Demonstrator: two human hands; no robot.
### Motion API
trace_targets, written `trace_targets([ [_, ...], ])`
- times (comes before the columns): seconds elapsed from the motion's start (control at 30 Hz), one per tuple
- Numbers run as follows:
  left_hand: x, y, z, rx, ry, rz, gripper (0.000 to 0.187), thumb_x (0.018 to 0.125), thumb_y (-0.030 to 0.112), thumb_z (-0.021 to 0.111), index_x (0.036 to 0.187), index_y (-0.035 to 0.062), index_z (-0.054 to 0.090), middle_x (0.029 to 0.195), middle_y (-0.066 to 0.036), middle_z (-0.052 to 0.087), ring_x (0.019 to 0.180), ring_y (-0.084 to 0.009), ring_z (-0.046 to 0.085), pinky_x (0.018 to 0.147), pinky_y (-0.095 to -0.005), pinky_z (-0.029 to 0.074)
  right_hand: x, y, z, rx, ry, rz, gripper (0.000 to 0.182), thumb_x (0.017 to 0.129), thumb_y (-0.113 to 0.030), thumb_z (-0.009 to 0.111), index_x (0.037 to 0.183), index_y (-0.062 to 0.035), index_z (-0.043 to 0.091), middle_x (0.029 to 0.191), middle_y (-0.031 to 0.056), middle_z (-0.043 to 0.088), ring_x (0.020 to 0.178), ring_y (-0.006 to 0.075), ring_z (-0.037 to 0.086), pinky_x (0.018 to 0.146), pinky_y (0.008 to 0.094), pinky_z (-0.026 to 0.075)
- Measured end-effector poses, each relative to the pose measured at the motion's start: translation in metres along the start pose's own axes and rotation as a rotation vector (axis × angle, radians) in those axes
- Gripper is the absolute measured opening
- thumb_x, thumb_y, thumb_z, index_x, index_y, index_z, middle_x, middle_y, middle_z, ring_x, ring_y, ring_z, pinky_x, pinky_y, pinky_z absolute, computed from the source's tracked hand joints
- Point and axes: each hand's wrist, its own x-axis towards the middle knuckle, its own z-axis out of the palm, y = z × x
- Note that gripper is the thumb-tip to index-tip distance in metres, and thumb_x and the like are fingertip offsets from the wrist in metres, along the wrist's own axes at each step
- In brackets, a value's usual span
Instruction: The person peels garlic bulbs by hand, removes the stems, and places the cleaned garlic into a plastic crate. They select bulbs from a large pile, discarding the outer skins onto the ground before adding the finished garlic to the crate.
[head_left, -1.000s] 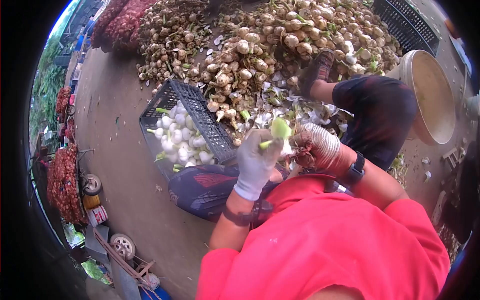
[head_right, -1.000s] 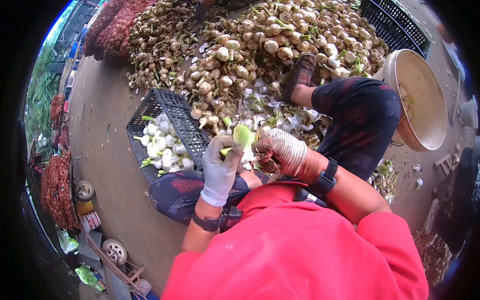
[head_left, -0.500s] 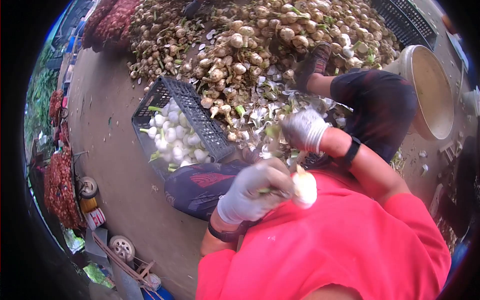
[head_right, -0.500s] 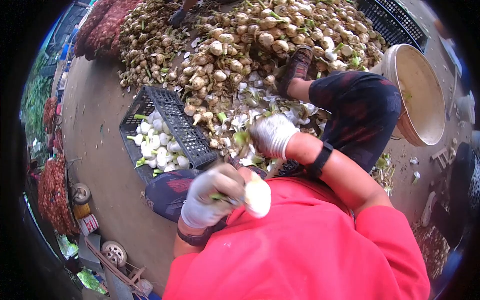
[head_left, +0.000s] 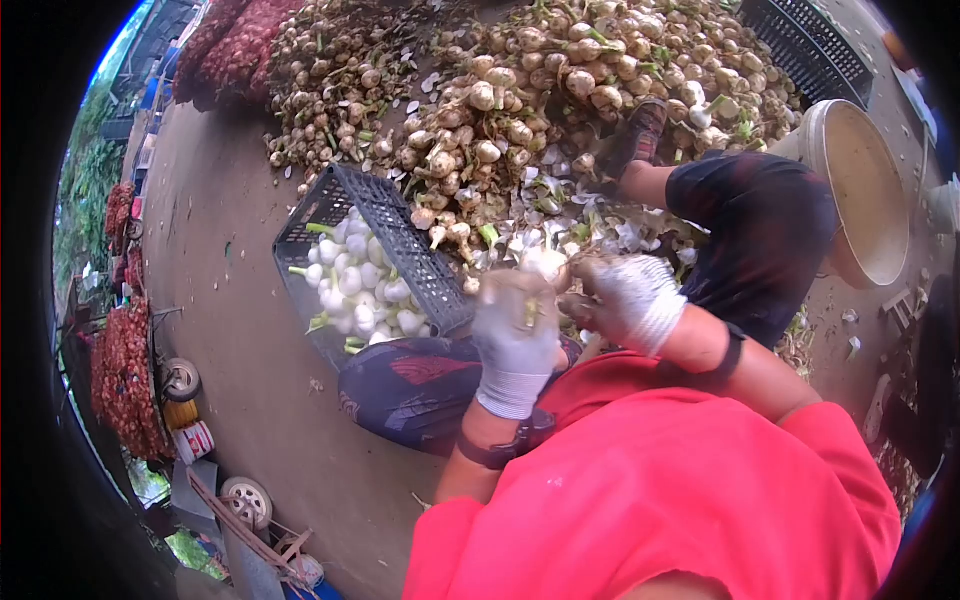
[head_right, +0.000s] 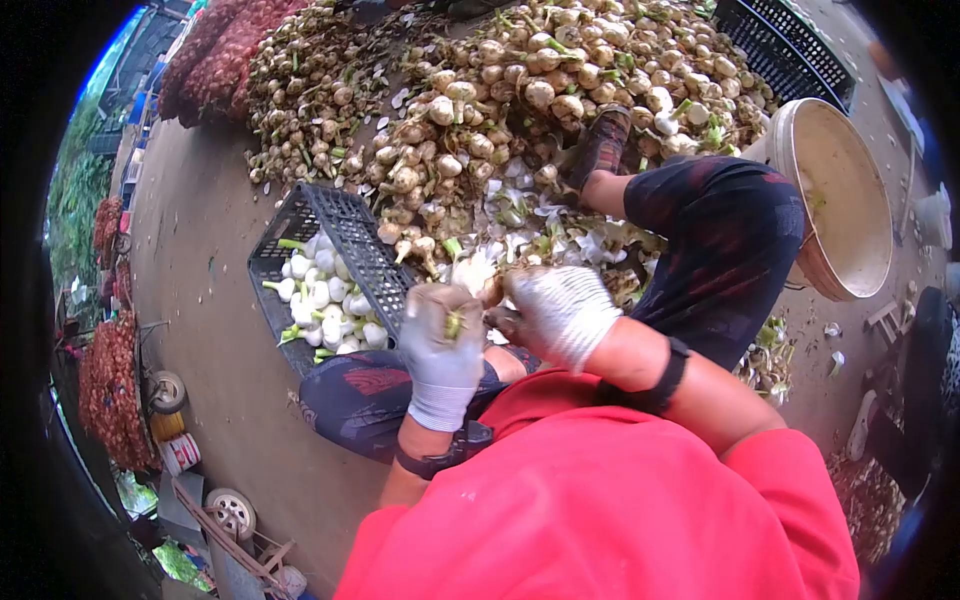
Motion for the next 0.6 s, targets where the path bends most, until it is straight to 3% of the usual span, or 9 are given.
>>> trace_targets([
  [0.07, -0.001, 0.003, 0.007, 0.116, -0.002, 0.095, 0.019, 0.067, -0.007, 0.063, 0.082, 0.003, 0.057, 0.082, -0.014, 0.056, 0.075, -0.0306, 0.058, 0.066, -0.0385, 0.048, 0.007, -0.003, 0.008, 0.016, -0.012, 0.017, 0.027, 0.078, -0.026, 0.063, 0.089, -0.0021, 0.059, 0.074, 0.021, 0.063, 0.067, 0.0373, 0.063, 0.059, 0.0457, 0.049],
  [0.13, 0.0, 0.002, 0.009, 0.156, -0.035, 0.085, 0.019, 0.066, -0.007, 0.063, 0.082, 0.0032, 0.058, 0.082, -0.014, 0.056, 0.074, -0.0316, 0.058, 0.065, -0.0387, 0.049, 0.013, -0.006, 0.008, -0.105, -0.13, 0.122, 0.02, 0.078, -0.02, 0.061, 0.085, -0.0022, 0.061, 0.07, 0.0211, 0.063, 0.066, 0.0364, 0.064, 0.058, 0.0448, 0.05],
  [0.3, 0.0, -0.011, 0.005, 0.243, -0.247, 0.126, 0.019, 0.068, -0.005, 0.063, 0.083, 0.0045, 0.057, 0.081, -0.016, 0.055, 0.071, -0.0337, 0.057, 0.059, -0.0402, 0.047, 0.023, 0.002, 0.01, -0.121, -0.196, 0.133, 0.018, 0.075, -0.02, 0.061, 0.081, -0.0032, 0.064, 0.071, 0.0211, 0.064, 0.067, 0.0368, 0.064, 0.059, 0.045, 0.051],
  [0.37, -0.004, -0.021, -0.018, 0.046, -0.403, 0.19, 0.018, 0.071, -0.004, 0.063, 0.084, 0.0054, 0.056, 0.08, -0.015, 0.054, 0.069, -0.0326, 0.055, 0.06, -0.0392, 0.046, 0.026, 0.011, 0.009, -0.161, -0.329, 0.107, 0.02, 0.073, -0.021, 0.061, 0.082, -0.0042, 0.065, 0.072, 0.0199, 0.064, 0.069, 0.0367, 0.065, 0.062, 0.0461, 0.051],
  [0.4, -0.007, -0.022, -0.03, -0.087, -0.448, 0.153, 0.017, 0.071, -0.005, 0.063, 0.083, 0.0049, 0.056, 0.08, -0.014, 0.054, 0.069, -0.0303, 0.054, 0.061, -0.0375, 0.046, 0.027, 0.02, 0.016, -0.156, -0.277, 0.115, 0.022, 0.073, -0.023, 0.061, 0.084, -0.0048, 0.066, 0.073, 0.0192, 0.065, 0.07, 0.0364, 0.065, 0.064, 0.0464, 0.051],
  [0.43, -0.009, -0.019, -0.044, -0.219, -0.492, 0.116, 0.016, 0.071, -0.005, 0.062, 0.082, 0.0045, 0.055, 0.08, -0.013, 0.054, 0.07, -0.028, 0.054, 0.061, -0.0359, 0.045, 0.032, 0.026, 0.017, -0.216, -0.367, 0.172, 0.022, 0.074, -0.024, 0.061, 0.082, -0.0041, 0.066, 0.074, 0.0197, 0.065, 0.072, 0.0364, 0.065, 0.064, 0.0457, 0.051],
  [0.5, -0.014, -0.002, -0.077, -0.295, -0.47, -0.077, 0.015, 0.073, -0.007, 0.06, 0.081, 0.0046, 0.055, 0.082, -0.009, 0.055, 0.072, -0.0212, 0.053, 0.063, -0.0316, 0.044, 0.035, 0.044, 0.027, -0.217, -0.375, 0.215, 0.023, 0.076, -0.024, 0.06, 0.082, -0.0037, 0.067, 0.076, 0.0205, 0.066, 0.072, 0.0365, 0.066, 0.064, 0.0446, 0.051],
  [0.6, -0.019, -0.002, -0.144, -0.255, -0.145, -0.283, 0.014, 0.074, -0.006, 0.06, 0.082, 0.005, 0.056, 0.088, -0.006, 0.055, 0.076, -0.0176, 0.053, 0.067, -0.0291, 0.045, 0.039, 0.053, 0.028, -0.285, -0.602, 0.274, 0.025, 0.079, -0.025, 0.057, 0.084, -0.0037, 0.07, 0.084, 0.0215, 0.066, 0.079, 0.0356, 0.066, 0.071, 0.0438, 0.051],
])
